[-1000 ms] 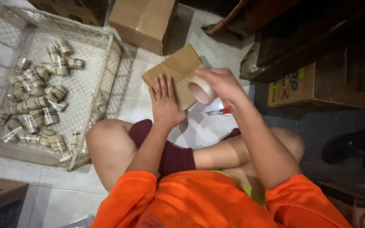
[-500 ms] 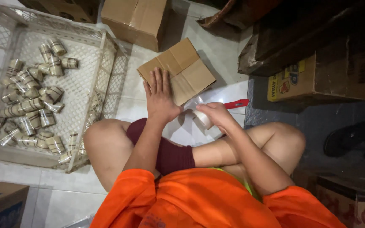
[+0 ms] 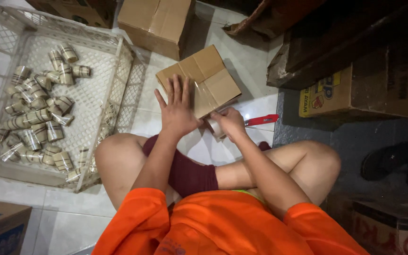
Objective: Packing small wrapped items into a cardboard box and sealing it with tape
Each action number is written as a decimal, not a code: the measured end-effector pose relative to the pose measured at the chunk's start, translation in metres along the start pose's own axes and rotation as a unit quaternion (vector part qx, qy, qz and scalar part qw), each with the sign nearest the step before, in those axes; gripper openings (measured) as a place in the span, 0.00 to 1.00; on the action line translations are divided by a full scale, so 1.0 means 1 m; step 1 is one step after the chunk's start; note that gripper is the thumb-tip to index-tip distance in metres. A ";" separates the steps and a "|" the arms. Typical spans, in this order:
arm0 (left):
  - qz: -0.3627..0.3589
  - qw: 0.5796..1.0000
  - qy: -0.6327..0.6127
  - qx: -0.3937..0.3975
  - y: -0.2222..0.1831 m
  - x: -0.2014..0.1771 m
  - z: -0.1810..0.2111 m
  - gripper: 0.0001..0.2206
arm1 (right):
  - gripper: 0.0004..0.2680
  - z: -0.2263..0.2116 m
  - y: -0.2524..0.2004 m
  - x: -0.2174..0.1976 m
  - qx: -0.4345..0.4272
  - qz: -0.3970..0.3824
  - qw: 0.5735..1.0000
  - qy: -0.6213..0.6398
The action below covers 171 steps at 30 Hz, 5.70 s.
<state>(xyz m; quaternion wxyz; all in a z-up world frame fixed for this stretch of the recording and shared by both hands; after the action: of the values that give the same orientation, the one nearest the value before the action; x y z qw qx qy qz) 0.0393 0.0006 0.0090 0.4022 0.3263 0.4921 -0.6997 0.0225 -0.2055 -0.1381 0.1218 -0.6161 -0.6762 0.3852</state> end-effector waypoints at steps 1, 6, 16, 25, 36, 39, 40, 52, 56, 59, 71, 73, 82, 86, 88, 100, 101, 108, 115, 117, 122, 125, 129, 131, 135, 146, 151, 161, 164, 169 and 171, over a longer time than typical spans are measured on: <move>0.007 1.000 0.012 0.000 0.001 -0.003 -0.001 0.64 | 0.20 -0.014 -0.008 -0.002 0.002 0.020 0.999 -0.047; 0.073 0.996 0.030 -0.034 0.004 0.001 -0.009 0.59 | 0.30 -0.083 -0.062 0.010 -0.027 0.037 0.999 -0.003; 0.029 0.767 -0.612 -0.193 0.037 0.196 0.010 0.34 | 0.35 -0.120 -0.081 0.019 0.035 0.044 0.997 0.043; 0.051 0.706 -0.662 -0.247 0.050 0.214 0.006 0.19 | 0.38 -0.057 -0.024 0.003 -0.009 0.044 0.996 -0.078; 0.060 0.715 -0.663 -0.215 0.027 0.197 0.018 0.13 | 0.14 -0.015 -0.027 -0.091 -0.131 -0.121 0.827 -0.533; 0.054 0.716 -0.660 -0.220 0.024 0.196 0.015 0.13 | 0.15 -0.057 -0.064 -0.075 -0.150 -0.189 0.862 -0.445; 0.052 0.720 -0.657 -0.217 0.023 0.198 0.015 0.13 | 0.14 -0.069 -0.076 -0.072 -0.159 -0.206 0.860 -0.438; 0.010 0.758 -0.605 -0.242 0.024 0.196 0.010 0.14 | 0.09 0.006 0.046 -0.036 -0.143 -0.107 0.790 -0.587; 0.004 0.756 -0.604 -0.252 0.023 0.193 0.012 0.14 | 0.11 -0.004 0.014 -0.055 -0.173 -0.082 0.832 -0.522; 0.016 0.751 -0.608 -0.255 0.029 0.198 0.012 0.14 | 0.18 -0.018 -0.002 -0.035 -0.251 -0.036 0.844 -0.473; -0.015 0.800 -0.574 -0.176 -0.033 0.135 0.012 0.14 | 0.15 -0.020 -0.006 0.022 -0.075 -0.183 0.965 0.175; -0.011 0.820 -0.564 -0.096 -0.056 0.098 0.016 0.12 | 0.12 -0.027 -0.029 0.006 -0.067 -0.211 0.965 0.139; -0.027 0.880 -0.474 -0.029 -0.118 0.031 0.017 0.13 | 0.06 -0.069 -0.125 -0.015 -0.268 -0.162 0.945 0.093; -0.016 0.886 -0.463 0.000 -0.138 0.017 0.018 0.14 | 0.06 -0.069 -0.137 -0.011 -0.273 -0.181 0.940 0.100; -0.007 0.894 -0.446 0.028 -0.144 0.014 0.017 0.14 | 0.06 -0.061 -0.138 -0.006 -0.281 -0.218 0.922 0.154; -0.007 0.909 -0.415 0.045 -0.155 0.005 0.010 0.14 | 0.04 -0.084 -0.177 0.009 -0.332 -0.224 0.907 0.130; -0.006 0.909 -0.415 0.045 -0.154 0.009 0.011 0.14 | 0.04 -0.080 -0.173 0.011 -0.333 -0.225 0.907 0.130; 0.037 0.956 -0.287 0.046 -0.174 0.017 0.013 0.19 | 0.09 -0.060 -0.162 0.037 -0.215 -0.270 0.908 0.236; 0.032 0.972 -0.196 -0.128 -0.229 -0.035 -0.061 0.30 | 0.14 -0.060 -0.115 0.005 -0.232 -0.194 0.915 -0.265; 0.057 0.942 -0.238 -0.228 -0.266 -0.033 -0.111 0.32 | 0.16 -0.032 -0.052 -0.037 -0.160 -0.114 0.871 -0.451; 0.160 0.862 -0.252 -0.409 -0.325 0.037 -0.222 0.36 | 0.16 0.004 0.011 -0.104 0.022 -0.066 0.827 -0.557; 0.181 0.859 -0.193 -0.439 -0.338 0.108 -0.260 0.38 | 0.14 0.006 0.027 -0.120 0.046 -0.057 0.835 -0.545; 0.054 0.831 -0.215 -0.511 -0.334 0.141 -0.270 0.47 | 0.19 -0.001 0.038 -0.131 0.070 -0.050 0.843 -0.531; 0.052 0.834 -0.197 -0.514 -0.325 0.113 -0.265 0.51 | 0.18 -0.026 0.024 -0.121 -0.009 -0.013 0.869 -0.494; 0.032 0.873 -0.138 -0.467 -0.272 0.041 -0.257 0.29 | 0.19 -0.106 -0.010 -0.058 -0.295 0.184 0.878 -0.328; 0.050 0.846 -0.502 -0.172 0.082 0.038 -0.065 0.51 | 0.38 -0.159 0.005 0.006 -0.113 0.214 0.892 -0.382; 0.102 0.847 -0.467 -0.233 0.082 0.040 -0.057 0.41 | 0.31 -0.154 0.012 0.026 -0.085 0.257 0.862 -0.429; 0.116 0.856 -0.457 -0.211 0.082 0.045 -0.062 0.32 | 0.47 -0.188 -0.014 0.022 -0.130 0.204 0.876 -0.416; 0.125 0.854 -0.466 -0.196 0.073 0.034 -0.057 0.30 | 0.43 -0.204 -0.016 0.031 -0.104 0.197 0.876 -0.428; 0.124 0.854 -0.466 -0.196 0.073 0.034 -0.062 0.30 | 0.37 -0.226 0.014 0.038 -0.131 0.229 0.859 -0.439; 0.122 0.849 -0.477 -0.192 0.080 0.038 -0.068 0.32 | 0.35 -0.230 0.036 0.035 -0.138 0.220 0.860 -0.439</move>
<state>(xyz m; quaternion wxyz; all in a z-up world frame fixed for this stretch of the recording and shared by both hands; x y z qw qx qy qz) 0.0969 0.0402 -0.0779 0.7240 -0.0743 0.3207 -0.6061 0.1892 -0.0896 -0.0181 -0.3615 -0.5265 -0.5528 0.5353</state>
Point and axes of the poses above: each hand's wrist, its own y-axis towards the middle knuckle, its own x-axis out of the palm, z = x × y, the point moved 4 cm from there along y, towards the middle knuckle, and after that the axes turned 12 degrees about -z, right-handed, at the moved point
